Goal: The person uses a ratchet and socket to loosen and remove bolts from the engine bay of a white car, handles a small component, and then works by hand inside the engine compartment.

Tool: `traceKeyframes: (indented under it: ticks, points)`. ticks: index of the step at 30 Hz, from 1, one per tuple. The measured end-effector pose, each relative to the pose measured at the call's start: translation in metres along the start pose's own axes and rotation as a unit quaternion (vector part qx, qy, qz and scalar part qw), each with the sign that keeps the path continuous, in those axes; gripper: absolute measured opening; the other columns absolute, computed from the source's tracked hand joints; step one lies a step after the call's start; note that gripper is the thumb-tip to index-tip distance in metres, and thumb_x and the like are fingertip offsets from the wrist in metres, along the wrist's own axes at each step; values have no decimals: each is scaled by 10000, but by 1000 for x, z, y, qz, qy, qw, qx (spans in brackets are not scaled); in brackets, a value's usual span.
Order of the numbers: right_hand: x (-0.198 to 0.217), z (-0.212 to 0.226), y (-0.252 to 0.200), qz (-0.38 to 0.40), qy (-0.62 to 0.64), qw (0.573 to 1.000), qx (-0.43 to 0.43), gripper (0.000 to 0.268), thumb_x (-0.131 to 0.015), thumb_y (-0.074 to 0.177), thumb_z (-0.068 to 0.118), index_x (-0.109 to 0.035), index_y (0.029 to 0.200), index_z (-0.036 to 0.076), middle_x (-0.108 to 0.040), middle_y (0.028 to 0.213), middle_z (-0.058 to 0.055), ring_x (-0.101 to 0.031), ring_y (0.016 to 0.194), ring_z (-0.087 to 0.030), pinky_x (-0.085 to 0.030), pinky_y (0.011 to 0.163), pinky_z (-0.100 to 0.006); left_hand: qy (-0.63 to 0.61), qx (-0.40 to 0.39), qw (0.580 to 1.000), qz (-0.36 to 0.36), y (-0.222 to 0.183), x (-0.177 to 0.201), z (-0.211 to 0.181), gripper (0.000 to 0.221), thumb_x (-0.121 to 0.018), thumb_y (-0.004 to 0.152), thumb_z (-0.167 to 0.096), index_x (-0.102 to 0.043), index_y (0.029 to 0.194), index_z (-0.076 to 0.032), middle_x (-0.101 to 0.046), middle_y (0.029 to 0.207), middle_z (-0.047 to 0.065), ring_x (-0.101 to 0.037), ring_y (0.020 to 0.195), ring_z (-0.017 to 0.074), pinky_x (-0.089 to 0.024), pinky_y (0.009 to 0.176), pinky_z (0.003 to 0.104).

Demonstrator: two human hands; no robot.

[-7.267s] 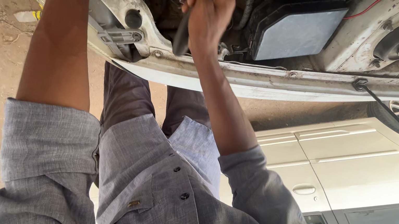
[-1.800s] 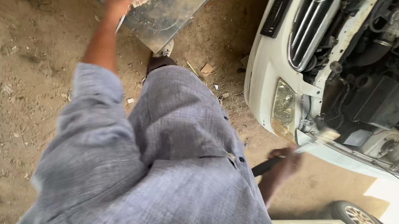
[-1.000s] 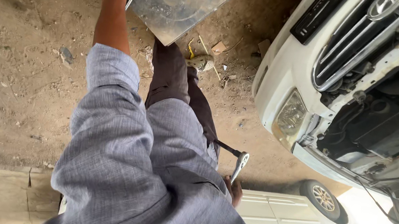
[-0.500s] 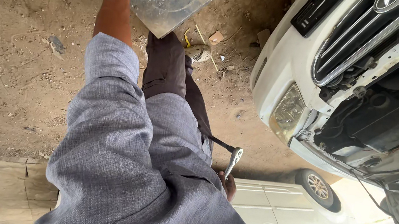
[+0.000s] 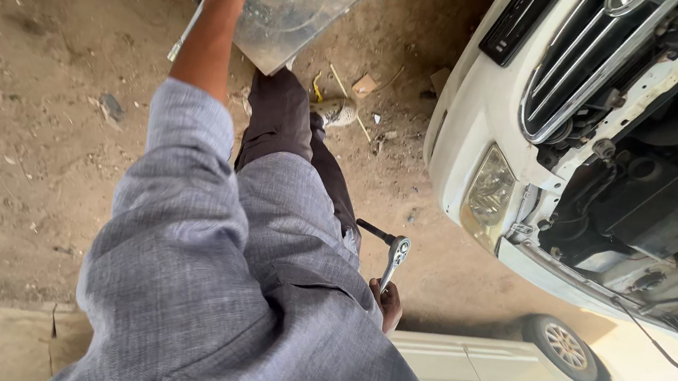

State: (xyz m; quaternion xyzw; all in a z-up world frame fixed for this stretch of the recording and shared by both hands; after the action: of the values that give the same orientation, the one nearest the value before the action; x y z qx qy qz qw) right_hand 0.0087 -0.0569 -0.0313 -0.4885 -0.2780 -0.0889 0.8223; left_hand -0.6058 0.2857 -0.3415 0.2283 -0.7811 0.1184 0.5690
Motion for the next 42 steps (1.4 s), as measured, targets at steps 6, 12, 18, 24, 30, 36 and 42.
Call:
traceKeyframes:
  ticks: [6,12,18,24,30,36,42]
  points:
    - [-8,32,24,5,1,997,80,285,-726,962,285,-671,936,6,-571,637,2,-476,569,-57,-382,495,-265,-355,141,906,183,-89,13,-77,360,-856,867,-336,-693,961,-30,-759,871,123,-741,795,244,-570,733,381]
    - [1,100,17,-46,-6,979,198,262,-762,909,264,-677,932,17,-578,601,-19,-474,544,-79,-389,493,-283,-653,297,629,298,-180,47,-198,310,-718,909,-117,-614,1200,-131,-704,861,84,-666,679,159,-540,570,276]
    - [47,140,-19,-82,55,953,288,291,-724,966,248,-614,861,0,-596,568,-46,-542,503,-93,-406,452,-286,-721,301,505,366,-193,114,-315,303,-708,965,-209,-684,1202,-22,-711,1020,72,-703,845,153,-615,751,293]
    - [90,168,-65,-77,211,885,408,258,-620,1058,233,-569,879,55,-632,594,-27,-594,502,-91,-452,456,-257,-740,237,475,413,-185,185,-407,236,-732,978,-204,-709,1147,-41,-739,954,74,-710,794,174,-603,709,283]
    - [122,174,-95,-125,212,841,481,298,-607,1079,266,-556,873,57,-639,635,-29,-568,522,-89,-421,488,-257,-769,196,400,459,-213,235,-460,214,-721,991,-235,-723,1134,-76,-729,934,43,-710,798,136,-588,708,244]
    - [135,157,-88,-154,251,819,492,251,-596,1098,239,-552,941,49,-616,630,-20,-600,545,-97,-468,493,-255,-767,138,383,495,-238,271,-500,215,-750,974,-195,-711,1153,-82,-737,958,34,-698,828,114,-578,715,244]
    - [135,150,-70,-121,327,810,471,238,-597,1107,218,-543,965,35,-577,636,-36,-555,528,-101,-458,479,-266,-756,106,413,498,-243,283,-510,212,-755,967,-155,-720,1158,-70,-729,927,18,-707,826,127,-585,743,246]
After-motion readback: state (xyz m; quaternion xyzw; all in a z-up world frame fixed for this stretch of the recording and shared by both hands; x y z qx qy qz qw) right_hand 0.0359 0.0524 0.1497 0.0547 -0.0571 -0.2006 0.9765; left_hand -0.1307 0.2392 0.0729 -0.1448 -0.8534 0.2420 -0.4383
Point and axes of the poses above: each hand's wrist, its own y-axis towards the middle knuckle, its own x-axis out of the back of the hand, z = x × y, the point moved 10 cm from there along y, towards the middle knuckle
